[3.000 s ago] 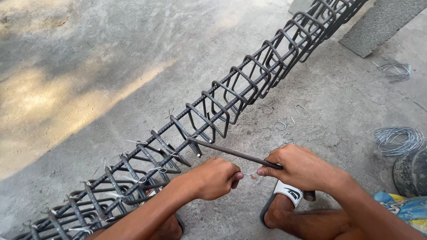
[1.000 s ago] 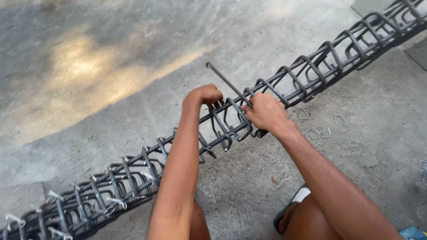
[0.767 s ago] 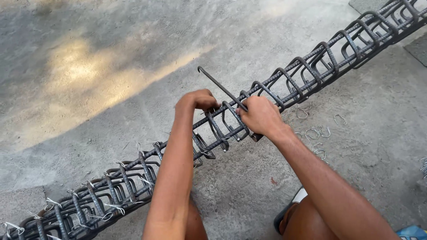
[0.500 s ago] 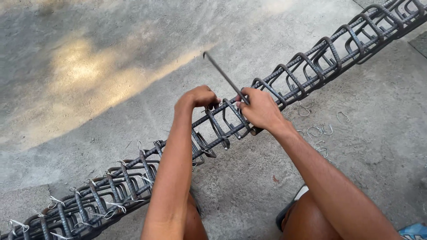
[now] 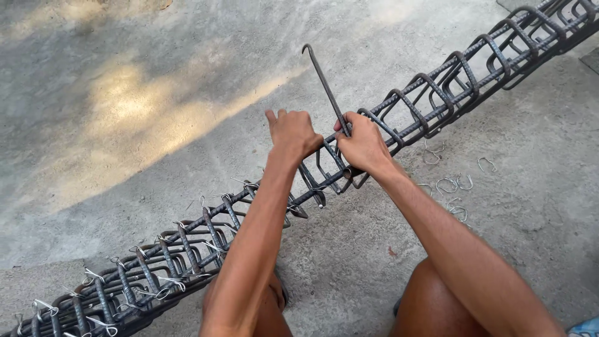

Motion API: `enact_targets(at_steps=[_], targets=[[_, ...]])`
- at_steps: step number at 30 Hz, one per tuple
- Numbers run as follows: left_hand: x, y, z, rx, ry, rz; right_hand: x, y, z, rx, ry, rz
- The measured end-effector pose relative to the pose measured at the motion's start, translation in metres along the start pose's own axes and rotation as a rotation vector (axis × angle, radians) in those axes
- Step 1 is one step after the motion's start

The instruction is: Tying wire around rebar intersections using a manual hook tool to assemble a reinforcement cage.

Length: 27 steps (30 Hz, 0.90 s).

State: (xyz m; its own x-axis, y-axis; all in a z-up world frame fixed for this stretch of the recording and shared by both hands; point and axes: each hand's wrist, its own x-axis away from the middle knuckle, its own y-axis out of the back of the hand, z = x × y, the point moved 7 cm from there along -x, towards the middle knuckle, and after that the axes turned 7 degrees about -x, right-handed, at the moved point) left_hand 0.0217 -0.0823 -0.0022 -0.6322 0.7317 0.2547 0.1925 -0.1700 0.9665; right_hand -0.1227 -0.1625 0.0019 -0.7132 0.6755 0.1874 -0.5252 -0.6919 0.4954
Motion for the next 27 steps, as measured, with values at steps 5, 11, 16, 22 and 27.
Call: enact_targets(at_steps=[5,11,16,22,27], targets=[[0.006,-0.016,-0.033,-0.357,-0.098,-0.330,-0.004,-0.004,0.008,-0.022,0.040,-0.034],[0.031,-0.001,-0.031,-0.352,-0.160,-0.371,-0.015,-0.008,0.013,0.007,0.097,-0.062],[0.049,0.013,-0.028,-0.222,-0.163,-0.075,-0.021,-0.017,0.002,0.043,0.078,-0.059],[0.029,-0.006,-0.029,-0.257,-0.137,-0.038,-0.006,-0.016,0.016,0.120,0.035,0.016],[0.030,0.007,-0.033,-0.304,-0.094,-0.093,0.023,0.011,0.037,0.112,0.007,0.036]])
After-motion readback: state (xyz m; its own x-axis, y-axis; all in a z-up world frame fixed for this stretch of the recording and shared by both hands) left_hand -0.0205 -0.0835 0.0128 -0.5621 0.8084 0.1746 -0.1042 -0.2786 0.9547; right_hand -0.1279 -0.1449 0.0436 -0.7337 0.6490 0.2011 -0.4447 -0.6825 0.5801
